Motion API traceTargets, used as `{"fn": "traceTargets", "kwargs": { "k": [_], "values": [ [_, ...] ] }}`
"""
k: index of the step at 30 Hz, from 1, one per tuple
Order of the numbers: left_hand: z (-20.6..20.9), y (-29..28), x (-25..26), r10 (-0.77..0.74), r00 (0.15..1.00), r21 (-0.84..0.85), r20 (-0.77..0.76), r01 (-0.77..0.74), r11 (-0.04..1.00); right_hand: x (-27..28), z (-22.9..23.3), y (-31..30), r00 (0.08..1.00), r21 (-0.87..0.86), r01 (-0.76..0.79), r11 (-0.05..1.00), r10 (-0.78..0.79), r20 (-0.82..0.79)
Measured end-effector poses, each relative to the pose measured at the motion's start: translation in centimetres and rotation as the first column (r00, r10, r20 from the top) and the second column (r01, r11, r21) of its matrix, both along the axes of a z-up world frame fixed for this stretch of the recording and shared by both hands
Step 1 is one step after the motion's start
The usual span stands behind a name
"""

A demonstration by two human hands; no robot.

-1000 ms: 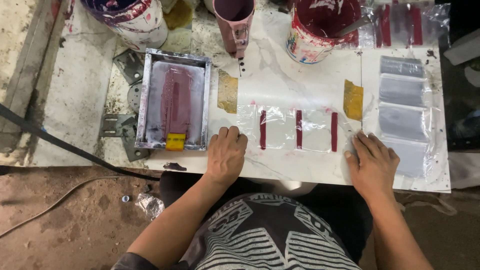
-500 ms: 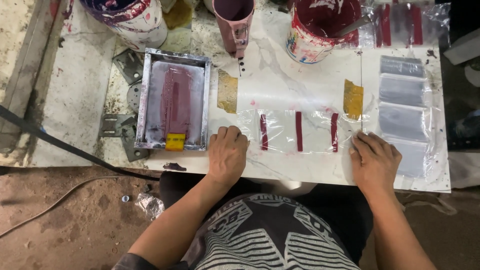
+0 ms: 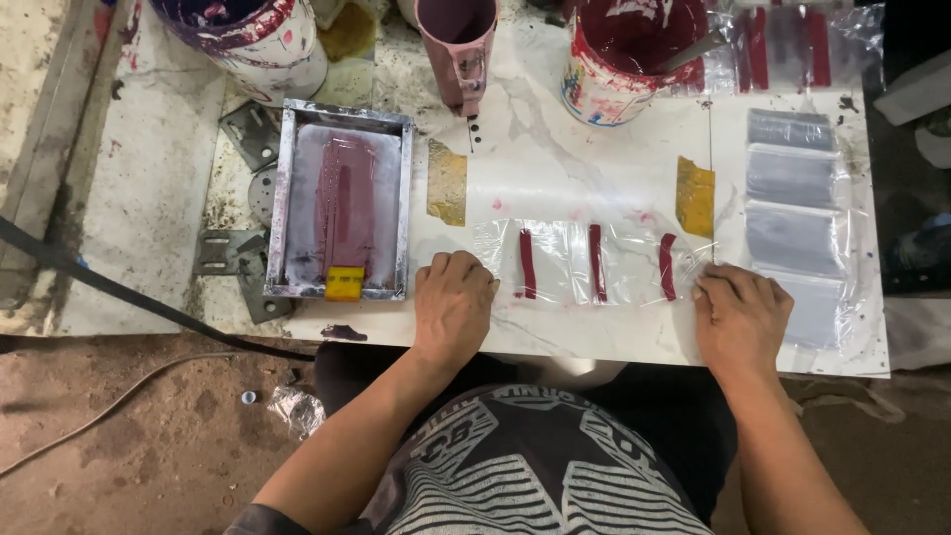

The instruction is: The person spreads a red viscous substance inside a rectangular metal tray using a yellow scraper. They then place the filled tray on the table and handle clear plastic bags, arranging them on the surface. Finally, they stir a container of red paint with a brush.

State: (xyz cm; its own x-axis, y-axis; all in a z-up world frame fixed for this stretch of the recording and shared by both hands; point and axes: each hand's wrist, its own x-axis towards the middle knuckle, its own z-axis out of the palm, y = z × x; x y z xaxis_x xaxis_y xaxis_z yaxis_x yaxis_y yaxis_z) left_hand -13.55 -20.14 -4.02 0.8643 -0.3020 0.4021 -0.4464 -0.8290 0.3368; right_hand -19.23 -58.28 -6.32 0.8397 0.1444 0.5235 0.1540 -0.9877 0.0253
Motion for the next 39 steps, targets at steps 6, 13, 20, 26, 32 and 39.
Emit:
{"fn": "traceTargets", "kwargs": {
  "k": [6, 13, 20, 26, 32, 39],
  "values": [
    [-0.5, -0.4, -0.1, -0.034, 0.999, -0.020, -0.013, 0.033, 0.999, 0.0, 0.0, -0.2, 0.997, -0.015, 0.048, 0.999, -0.049, -0.064],
    [0.0, -0.9, -0.5, -0.100, 0.979, -0.021, 0.177, 0.105, 0.994, 0.0, -0.4, -0.6, 0.994, -0.011, 0.074, 0.997, -0.075, -0.085],
    [1.1, 1.0, -3.2, -0.195, 0.980, 0.127, -0.036, 0.198, 0.972, -0.1, -0.3, -0.9, 0.999, -0.035, 0.039, 0.999, -0.040, -0.036],
    [1.9, 0.5, -3.5, -0.205, 0.938, 0.309, -0.279, 0.290, 0.906, 0.3, -0.4, -1.4, 0.989, -0.038, 0.092, 0.995, -0.095, -0.109],
    [2.0, -0.4, -4.0, -0.208, 0.958, 0.322, -0.199, 0.264, 0.909, 0.8, 1.3, -2.4, 0.996, 0.118, 0.000, 0.993, 0.010, -0.085],
    [2.7, -1.8, -3.6, -0.185, 0.944, 0.419, -0.275, 0.291, 0.860, 0.9, 3.5, -3.5, 0.990, 0.207, 0.062, 0.976, -0.035, -0.135]
  ]
}}
